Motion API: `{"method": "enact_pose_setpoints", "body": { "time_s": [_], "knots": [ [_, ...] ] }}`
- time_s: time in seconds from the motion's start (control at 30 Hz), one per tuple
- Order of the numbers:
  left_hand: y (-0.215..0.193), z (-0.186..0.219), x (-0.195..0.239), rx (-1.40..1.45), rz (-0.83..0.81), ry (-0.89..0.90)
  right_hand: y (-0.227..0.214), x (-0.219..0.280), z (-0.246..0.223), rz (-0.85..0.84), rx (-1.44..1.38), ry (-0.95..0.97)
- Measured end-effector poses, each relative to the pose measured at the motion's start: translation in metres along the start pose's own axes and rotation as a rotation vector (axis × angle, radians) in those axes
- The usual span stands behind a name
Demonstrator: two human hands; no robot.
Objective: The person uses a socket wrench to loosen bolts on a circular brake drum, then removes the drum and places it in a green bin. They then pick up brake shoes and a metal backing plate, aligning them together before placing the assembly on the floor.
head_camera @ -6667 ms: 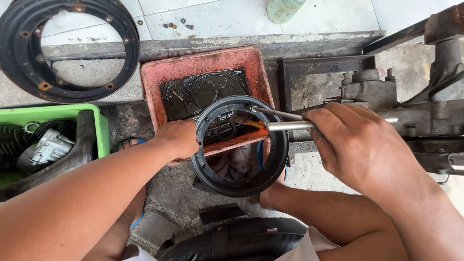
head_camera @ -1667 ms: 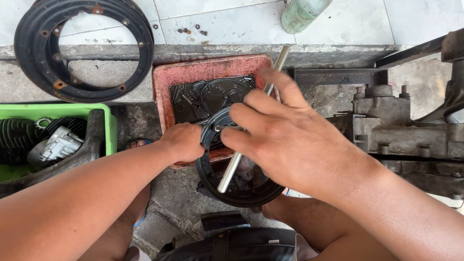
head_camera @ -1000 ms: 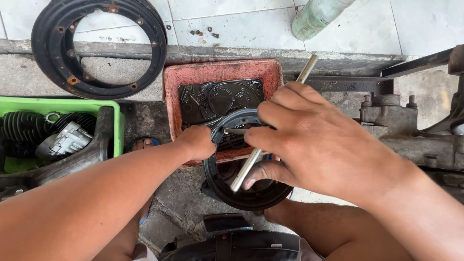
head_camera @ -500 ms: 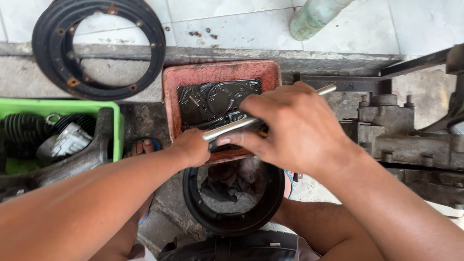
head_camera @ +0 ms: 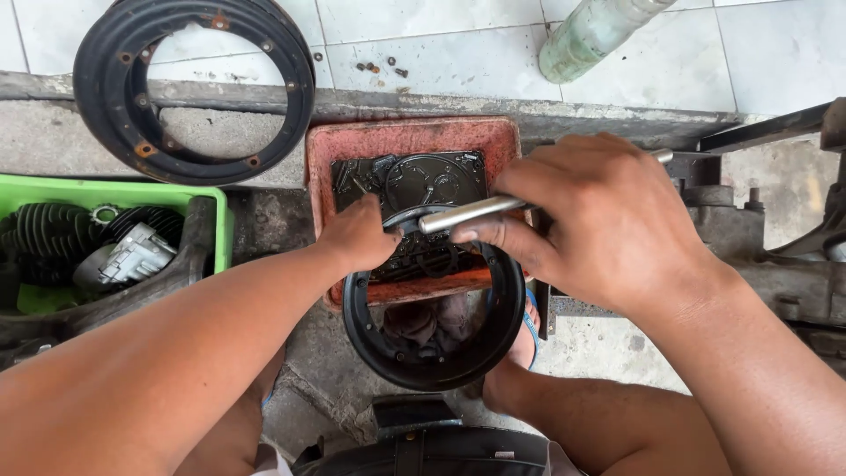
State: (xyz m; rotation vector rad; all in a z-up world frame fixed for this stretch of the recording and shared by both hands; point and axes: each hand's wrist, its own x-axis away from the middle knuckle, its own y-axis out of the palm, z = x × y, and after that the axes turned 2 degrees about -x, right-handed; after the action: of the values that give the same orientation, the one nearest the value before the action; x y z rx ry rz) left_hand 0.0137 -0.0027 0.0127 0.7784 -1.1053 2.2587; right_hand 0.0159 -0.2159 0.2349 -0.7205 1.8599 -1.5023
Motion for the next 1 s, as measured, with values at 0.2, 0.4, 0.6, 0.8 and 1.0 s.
{"method": "enact_pose_setpoints", "body": {
  "time_s": [0.2,0.4,0.6,0.8,1.0],
  "knots": [
    [-0.018,0.013,0.006,0.237,-0.221,-0.172,-0.008,0.0,-0.004,0.123,-0.115,-0.102],
    [-0.001,-0.017,-0.026,0.163,-0.238,-0.069,-0.017,0.01,0.007,0.157,-0.142,-0.09],
    [-0.037,0.028,0.017,0.131,-0.243,-0.118,-0.061,0.052,0.0,0.081,0.039,0.508],
    [-0.045,0.066,0.073,-0.029,-0.139,0.023,-0.103,0.111,-0.015,0.217,-0.345,1.019],
    [-0.065,0.095,0.159,0.028,-0.01,-0.193,-0.087,0.186,-0.027,0.485,-0.407,1.213]
  ]
}}
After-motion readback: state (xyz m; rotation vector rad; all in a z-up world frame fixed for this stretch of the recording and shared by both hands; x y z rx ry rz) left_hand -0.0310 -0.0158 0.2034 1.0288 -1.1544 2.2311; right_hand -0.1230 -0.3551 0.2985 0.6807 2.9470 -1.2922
